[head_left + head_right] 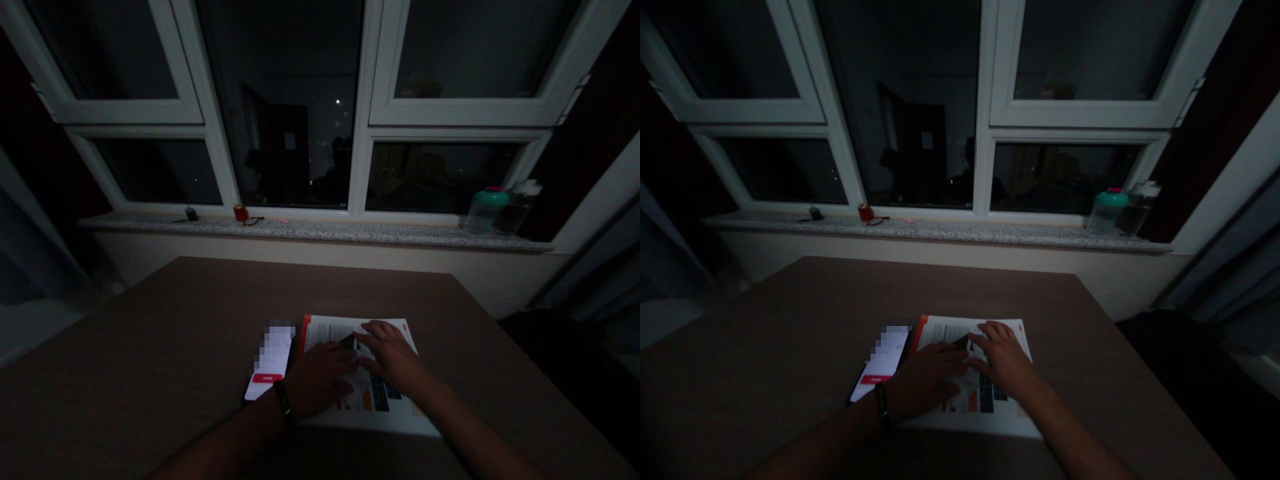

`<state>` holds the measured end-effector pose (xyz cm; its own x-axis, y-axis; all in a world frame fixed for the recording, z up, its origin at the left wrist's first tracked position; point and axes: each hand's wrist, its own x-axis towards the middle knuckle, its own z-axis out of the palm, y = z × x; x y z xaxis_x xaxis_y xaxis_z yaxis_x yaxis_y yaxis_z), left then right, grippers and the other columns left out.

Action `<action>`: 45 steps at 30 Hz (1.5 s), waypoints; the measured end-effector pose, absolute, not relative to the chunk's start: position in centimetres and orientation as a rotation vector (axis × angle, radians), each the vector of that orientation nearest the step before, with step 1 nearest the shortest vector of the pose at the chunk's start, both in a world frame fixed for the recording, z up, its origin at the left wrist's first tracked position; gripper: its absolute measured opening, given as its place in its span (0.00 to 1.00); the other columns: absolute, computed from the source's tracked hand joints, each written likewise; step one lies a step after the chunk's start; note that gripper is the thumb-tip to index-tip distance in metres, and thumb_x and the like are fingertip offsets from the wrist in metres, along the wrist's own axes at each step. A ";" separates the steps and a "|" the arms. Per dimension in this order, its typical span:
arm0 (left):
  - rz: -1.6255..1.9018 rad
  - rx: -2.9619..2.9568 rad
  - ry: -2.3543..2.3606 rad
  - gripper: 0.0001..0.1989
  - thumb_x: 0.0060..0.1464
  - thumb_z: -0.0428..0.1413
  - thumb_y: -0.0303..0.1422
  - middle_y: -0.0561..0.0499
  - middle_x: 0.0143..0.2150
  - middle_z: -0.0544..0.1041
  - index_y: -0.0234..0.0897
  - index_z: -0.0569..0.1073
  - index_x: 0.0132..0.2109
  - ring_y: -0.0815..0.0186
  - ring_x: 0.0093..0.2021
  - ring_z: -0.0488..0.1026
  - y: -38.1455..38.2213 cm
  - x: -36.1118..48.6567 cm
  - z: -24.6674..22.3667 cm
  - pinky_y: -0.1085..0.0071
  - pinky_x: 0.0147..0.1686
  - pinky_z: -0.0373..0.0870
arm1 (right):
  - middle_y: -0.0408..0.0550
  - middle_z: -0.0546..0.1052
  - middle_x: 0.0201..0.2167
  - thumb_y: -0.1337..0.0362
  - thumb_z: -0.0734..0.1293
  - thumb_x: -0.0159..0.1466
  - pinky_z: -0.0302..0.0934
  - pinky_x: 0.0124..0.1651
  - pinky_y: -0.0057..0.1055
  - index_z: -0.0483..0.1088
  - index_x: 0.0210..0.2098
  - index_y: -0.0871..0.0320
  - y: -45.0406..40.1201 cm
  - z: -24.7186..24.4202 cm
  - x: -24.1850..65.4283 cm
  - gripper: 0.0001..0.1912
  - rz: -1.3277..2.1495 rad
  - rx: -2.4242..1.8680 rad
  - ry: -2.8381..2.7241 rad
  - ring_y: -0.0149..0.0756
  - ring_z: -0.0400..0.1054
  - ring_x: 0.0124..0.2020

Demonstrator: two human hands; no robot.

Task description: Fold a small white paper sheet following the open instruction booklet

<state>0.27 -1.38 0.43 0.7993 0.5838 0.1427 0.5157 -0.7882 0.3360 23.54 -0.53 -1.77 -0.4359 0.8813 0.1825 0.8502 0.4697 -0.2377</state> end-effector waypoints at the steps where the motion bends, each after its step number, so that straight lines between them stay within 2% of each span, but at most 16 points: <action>1: 0.346 2.707 0.852 0.19 0.60 0.59 0.33 0.50 0.61 0.70 0.44 0.70 0.58 0.54 0.60 0.64 -1.4 0.3 0.5 0.56 0.58 0.62 | 0.51 0.66 0.63 0.54 0.67 0.65 0.49 0.65 0.46 0.66 0.62 0.50 -0.6 -1.7 23.6 0.27 0.163 -1.479 -2.442 0.48 0.55 0.63; 6: 0.320 2.708 0.872 0.20 0.58 0.61 0.33 0.51 0.62 0.70 0.44 0.71 0.57 0.53 0.61 0.64 -1.4 0.3 0.3 0.55 0.59 0.62 | 0.52 0.66 0.63 0.53 0.67 0.64 0.49 0.65 0.48 0.66 0.62 0.50 -1.0 -1.2 23.8 0.28 0.184 -1.461 -2.461 0.50 0.54 0.64; 13: 0.356 2.707 0.849 0.19 0.59 0.60 0.34 0.51 0.62 0.70 0.44 0.71 0.57 0.54 0.62 0.63 -1.3 0.2 -0.4 0.55 0.60 0.60 | 0.52 0.68 0.60 0.55 0.67 0.65 0.51 0.64 0.46 0.69 0.58 0.51 -1.5 -0.9 23.8 0.23 0.188 -1.420 -2.469 0.49 0.56 0.62; 20: 0.341 2.686 0.923 0.22 0.57 0.62 0.30 0.50 0.63 0.69 0.42 0.71 0.58 0.54 0.63 0.62 -1.0 0.4 0.0 0.55 0.62 0.59 | 0.52 0.67 0.61 0.60 0.64 0.67 0.50 0.64 0.48 0.66 0.61 0.51 -1.5 -1.2 23.2 0.23 0.109 -1.444 -2.451 0.50 0.53 0.63; 28: 0.359 2.678 0.924 0.20 0.57 0.61 0.30 0.50 0.62 0.69 0.43 0.71 0.56 0.55 0.63 0.61 -1.0 0.4 0.0 0.56 0.62 0.59 | 0.51 0.70 0.55 0.61 0.67 0.66 0.54 0.61 0.44 0.73 0.48 0.52 -1.4 -0.7 23.1 0.11 0.146 -1.367 -2.427 0.47 0.57 0.60; 33: 0.379 2.681 0.907 0.20 0.56 0.62 0.30 0.51 0.62 0.70 0.42 0.72 0.55 0.54 0.62 0.62 -0.9 0.4 0.0 0.57 0.61 0.60 | 0.50 0.70 0.56 0.61 0.68 0.64 0.53 0.61 0.43 0.72 0.50 0.52 -1.4 -0.7 23.3 0.14 0.201 -1.378 -2.452 0.47 0.57 0.60; 39: 0.393 2.667 0.915 0.19 0.56 0.62 0.29 0.51 0.62 0.70 0.42 0.72 0.54 0.55 0.61 0.63 -0.9 0.3 -0.2 0.57 0.60 0.61 | 0.51 0.65 0.62 0.56 0.73 0.58 0.48 0.65 0.47 0.69 0.58 0.51 -1.5 -0.2 24.1 0.29 0.325 -1.400 -2.522 0.51 0.52 0.64; 45: 0.405 2.663 0.890 0.18 0.57 0.61 0.30 0.51 0.62 0.70 0.43 0.72 0.55 0.55 0.62 0.62 -0.8 0.2 -0.2 0.57 0.60 0.60 | 0.53 0.65 0.63 0.54 0.71 0.60 0.48 0.65 0.47 0.69 0.58 0.52 -1.7 0.1 24.4 0.28 0.341 -1.344 -2.541 0.51 0.52 0.64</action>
<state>0.22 -0.77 -0.18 0.7680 0.6181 0.1679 0.5325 -0.7618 0.3690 24.42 -1.67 0.08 -0.5448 0.8317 0.1072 0.7740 0.5480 -0.3172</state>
